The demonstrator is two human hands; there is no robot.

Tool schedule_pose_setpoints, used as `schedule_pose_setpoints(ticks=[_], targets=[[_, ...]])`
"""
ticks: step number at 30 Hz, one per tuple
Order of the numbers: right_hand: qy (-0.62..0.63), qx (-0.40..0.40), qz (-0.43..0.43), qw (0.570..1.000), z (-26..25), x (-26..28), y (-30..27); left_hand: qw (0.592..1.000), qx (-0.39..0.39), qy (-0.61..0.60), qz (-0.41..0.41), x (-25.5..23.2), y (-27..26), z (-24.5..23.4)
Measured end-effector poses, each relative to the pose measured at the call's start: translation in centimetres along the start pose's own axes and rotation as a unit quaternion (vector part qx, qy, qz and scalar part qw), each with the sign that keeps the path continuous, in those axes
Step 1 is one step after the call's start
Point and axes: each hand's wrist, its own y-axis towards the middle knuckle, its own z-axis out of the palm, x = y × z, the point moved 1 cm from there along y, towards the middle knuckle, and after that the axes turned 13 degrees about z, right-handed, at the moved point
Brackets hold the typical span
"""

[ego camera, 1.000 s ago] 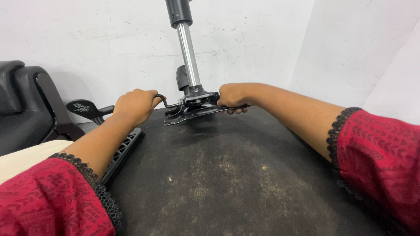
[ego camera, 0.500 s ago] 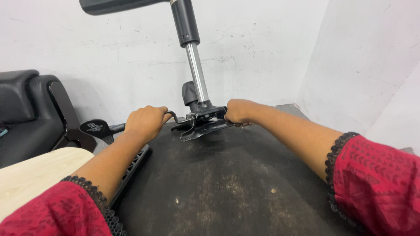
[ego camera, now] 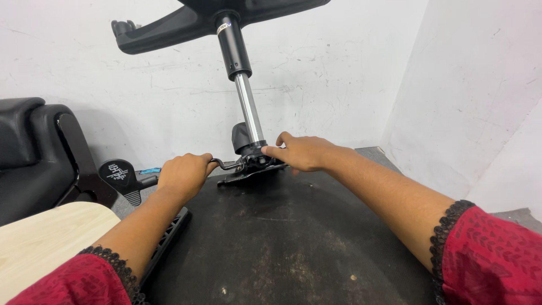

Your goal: The person uses a screwdriver to tighten screws into a black plastic chair base and then into a black plastic armrest attached to a black upholstered seat. The person repositions the base and continues fastening components together.

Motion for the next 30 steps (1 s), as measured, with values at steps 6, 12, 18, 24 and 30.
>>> schedule_pose_setpoints(ticks=[6,12,18,24,30], targets=[[0.034,0.077,-0.028,0.996,0.4,0.7,-1.9,1.000,-0.004,0.008,0.012,-0.1,-0.2,0.1],[-0.012,0.114,-0.096,0.989,-1.0,1.3,-3.4,0.999,-0.025,0.013,0.018,0.0,-0.5,0.0],[-0.122,0.071,-0.095,0.985,-1.3,2.4,-4.6,0.999,-0.030,0.012,0.015,0.1,-0.1,0.0],[-0.101,-0.167,-0.161,0.967,-0.6,2.9,-4.4,0.998,-0.042,0.040,0.010,0.5,1.0,0.1],[-0.101,-0.273,-0.172,0.941,0.1,3.0,-3.4,0.999,-0.030,0.034,0.002,0.6,1.8,0.5]])
